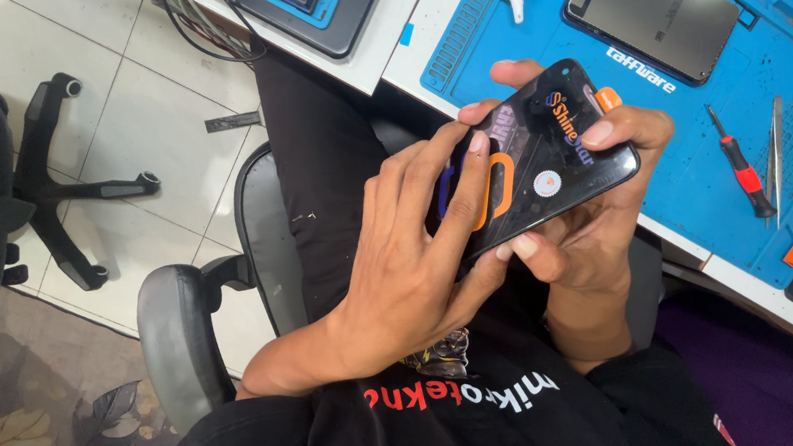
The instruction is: The person works on a disassembled smartphone at a repair bench, pressing and prying the battery inside the phone frame by hand, then fitting the battery and pressing the frame together. They then power the phone on and hold it while the screen boots, checking the display.
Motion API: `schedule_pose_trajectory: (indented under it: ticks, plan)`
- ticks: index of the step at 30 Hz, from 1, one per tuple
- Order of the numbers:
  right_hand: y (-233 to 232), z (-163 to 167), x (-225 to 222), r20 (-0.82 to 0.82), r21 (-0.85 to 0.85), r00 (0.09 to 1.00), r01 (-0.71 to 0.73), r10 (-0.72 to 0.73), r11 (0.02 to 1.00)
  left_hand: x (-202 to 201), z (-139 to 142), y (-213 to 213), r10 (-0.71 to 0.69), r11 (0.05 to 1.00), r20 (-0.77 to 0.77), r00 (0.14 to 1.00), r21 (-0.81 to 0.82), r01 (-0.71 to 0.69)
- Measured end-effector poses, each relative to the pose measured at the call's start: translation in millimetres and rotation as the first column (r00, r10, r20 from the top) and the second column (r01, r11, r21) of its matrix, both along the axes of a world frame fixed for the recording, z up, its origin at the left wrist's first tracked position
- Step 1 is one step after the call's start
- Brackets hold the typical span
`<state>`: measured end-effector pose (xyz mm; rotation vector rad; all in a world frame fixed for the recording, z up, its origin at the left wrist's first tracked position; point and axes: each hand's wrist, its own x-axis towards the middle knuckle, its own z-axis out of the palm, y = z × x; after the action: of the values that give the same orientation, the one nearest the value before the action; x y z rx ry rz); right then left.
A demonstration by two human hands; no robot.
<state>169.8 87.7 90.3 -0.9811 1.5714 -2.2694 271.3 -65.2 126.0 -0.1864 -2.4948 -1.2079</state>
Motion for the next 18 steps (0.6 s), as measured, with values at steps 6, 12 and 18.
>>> schedule_pose_trajectory:
  ticks: [6, 12, 18]
  plan:
    - [0.1, -2.1, -1.7, -0.019, 0.001, 1.000, -0.001, 0.001, 1.000, 0.2, -1.7, 0.1, -0.001, 1.000, -0.002, 1.000, 0.004, 0.001]
    - [-1.6, 0.0, -2.7, -0.023, 0.001, 1.000, 0.002, -0.002, 1.000, 0.1, -1.6, 0.0, -0.001, 1.000, 0.000, 1.000, 0.001, 0.001]
    - [-1.0, -1.1, -2.3, -0.026, -0.002, 1.000, 0.000, 0.000, 1.000, -0.2, -1.3, 0.1, -0.005, 1.000, 0.004, 1.000, -0.007, 0.005]
